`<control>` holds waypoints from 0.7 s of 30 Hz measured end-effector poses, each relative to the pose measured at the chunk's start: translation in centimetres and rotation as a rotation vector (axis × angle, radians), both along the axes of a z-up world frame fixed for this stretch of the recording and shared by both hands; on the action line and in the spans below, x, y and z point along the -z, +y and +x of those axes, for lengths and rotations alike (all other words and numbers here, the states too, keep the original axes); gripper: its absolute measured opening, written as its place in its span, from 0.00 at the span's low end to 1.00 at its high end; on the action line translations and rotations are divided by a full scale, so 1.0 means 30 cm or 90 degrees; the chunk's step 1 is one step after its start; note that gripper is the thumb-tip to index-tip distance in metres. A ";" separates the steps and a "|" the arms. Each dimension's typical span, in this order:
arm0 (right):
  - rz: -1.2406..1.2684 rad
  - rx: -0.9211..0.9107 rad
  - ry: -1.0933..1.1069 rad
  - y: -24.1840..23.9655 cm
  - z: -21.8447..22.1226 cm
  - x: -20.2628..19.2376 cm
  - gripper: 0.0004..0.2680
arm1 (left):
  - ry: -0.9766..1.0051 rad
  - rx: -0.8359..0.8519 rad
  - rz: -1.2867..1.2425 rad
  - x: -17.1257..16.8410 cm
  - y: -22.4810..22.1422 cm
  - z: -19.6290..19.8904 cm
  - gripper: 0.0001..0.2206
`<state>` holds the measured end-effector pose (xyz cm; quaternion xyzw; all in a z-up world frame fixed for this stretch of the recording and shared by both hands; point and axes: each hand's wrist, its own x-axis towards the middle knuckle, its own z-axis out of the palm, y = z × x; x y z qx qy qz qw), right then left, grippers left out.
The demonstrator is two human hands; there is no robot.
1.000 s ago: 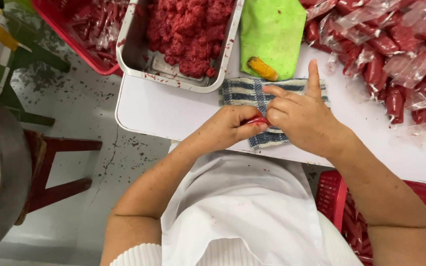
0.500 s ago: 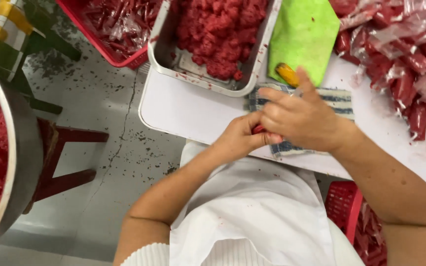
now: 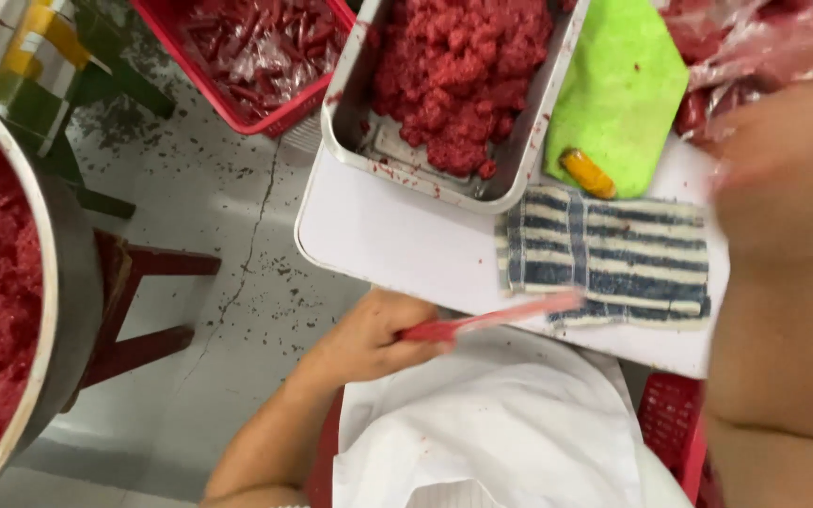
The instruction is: Manually tying and separating individual sausage links from plastic casings on a production table.
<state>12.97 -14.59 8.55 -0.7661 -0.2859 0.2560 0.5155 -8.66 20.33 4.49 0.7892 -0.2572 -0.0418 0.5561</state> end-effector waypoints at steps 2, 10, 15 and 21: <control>0.170 0.336 -0.998 -0.060 0.076 0.069 0.08 | 0.005 0.035 -0.236 0.036 0.008 -0.014 0.18; 0.040 0.023 -0.235 0.333 -0.239 0.133 0.17 | 0.450 -0.026 -0.529 0.121 -0.243 0.088 0.12; 0.493 0.126 0.080 0.289 -0.366 0.144 0.14 | 0.447 -0.014 -0.455 0.092 -0.334 0.143 0.13; 0.253 0.170 -0.162 0.130 -0.390 0.293 0.09 | -0.284 -0.109 -0.168 -0.090 -0.474 0.299 0.24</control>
